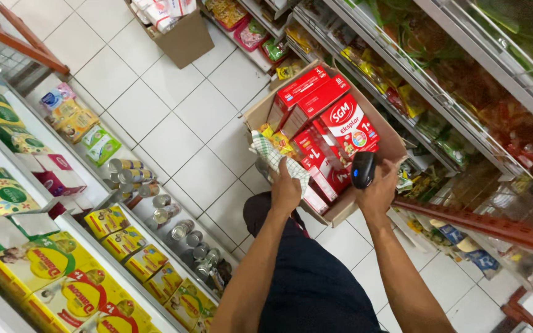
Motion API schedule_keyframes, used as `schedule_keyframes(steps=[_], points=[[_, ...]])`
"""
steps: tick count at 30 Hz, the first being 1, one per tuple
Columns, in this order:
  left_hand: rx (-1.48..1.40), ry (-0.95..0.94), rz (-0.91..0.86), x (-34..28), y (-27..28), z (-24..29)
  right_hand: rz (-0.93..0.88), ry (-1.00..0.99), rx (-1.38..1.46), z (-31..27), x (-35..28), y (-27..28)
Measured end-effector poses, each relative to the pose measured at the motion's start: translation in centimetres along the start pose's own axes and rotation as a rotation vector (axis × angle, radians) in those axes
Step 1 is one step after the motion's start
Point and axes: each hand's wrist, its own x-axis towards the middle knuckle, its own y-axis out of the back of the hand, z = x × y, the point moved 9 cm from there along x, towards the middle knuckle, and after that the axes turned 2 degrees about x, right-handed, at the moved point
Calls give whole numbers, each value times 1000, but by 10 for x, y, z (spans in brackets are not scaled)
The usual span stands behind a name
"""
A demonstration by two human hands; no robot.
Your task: The person wipes formula boxes with a cloth, scans them using a handheld barcode scanner, and places them onto the store shelves.
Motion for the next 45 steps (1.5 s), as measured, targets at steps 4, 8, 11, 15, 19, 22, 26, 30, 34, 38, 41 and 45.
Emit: schedule_keyframes(steps=[4, 8, 11, 15, 19, 22, 26, 30, 34, 38, 41, 45], points=[[-32, 44, 63, -2, 21, 9, 12, -102, 112, 6, 4, -13], [-95, 173, 26, -4, 30, 4, 76, -4, 74, -5, 3, -12], [-135, 99, 59, 0, 34, 15, 75, 13, 49, -6, 9, -16], [-160, 87, 66, -2, 40, 12, 70, -10, 44, -14, 7, -25], [-184, 114, 43, 0, 33, 13, 67, -46, 9, -9, 7, -23], [-164, 121, 38, -1, 33, 13, 39, -19, 11, -6, 1, -22], [-175, 55, 95, 0, 37, 18, -28, -93, -38, 9, -3, -26], [-161, 113, 55, -1, 42, 7, -91, -96, -105, 5, 0, -35], [-133, 94, 36, 3, 51, -3, -66, -63, -88, -8, 5, -39], [-136, 86, 50, 8, 57, -10, -75, -58, -86, -16, 10, -45], [-121, 55, 66, 18, 68, -11, -70, -38, -59, -27, 16, -52], [-107, 59, 95, 38, 84, -15, -36, 16, -31, -47, 29, -61]])
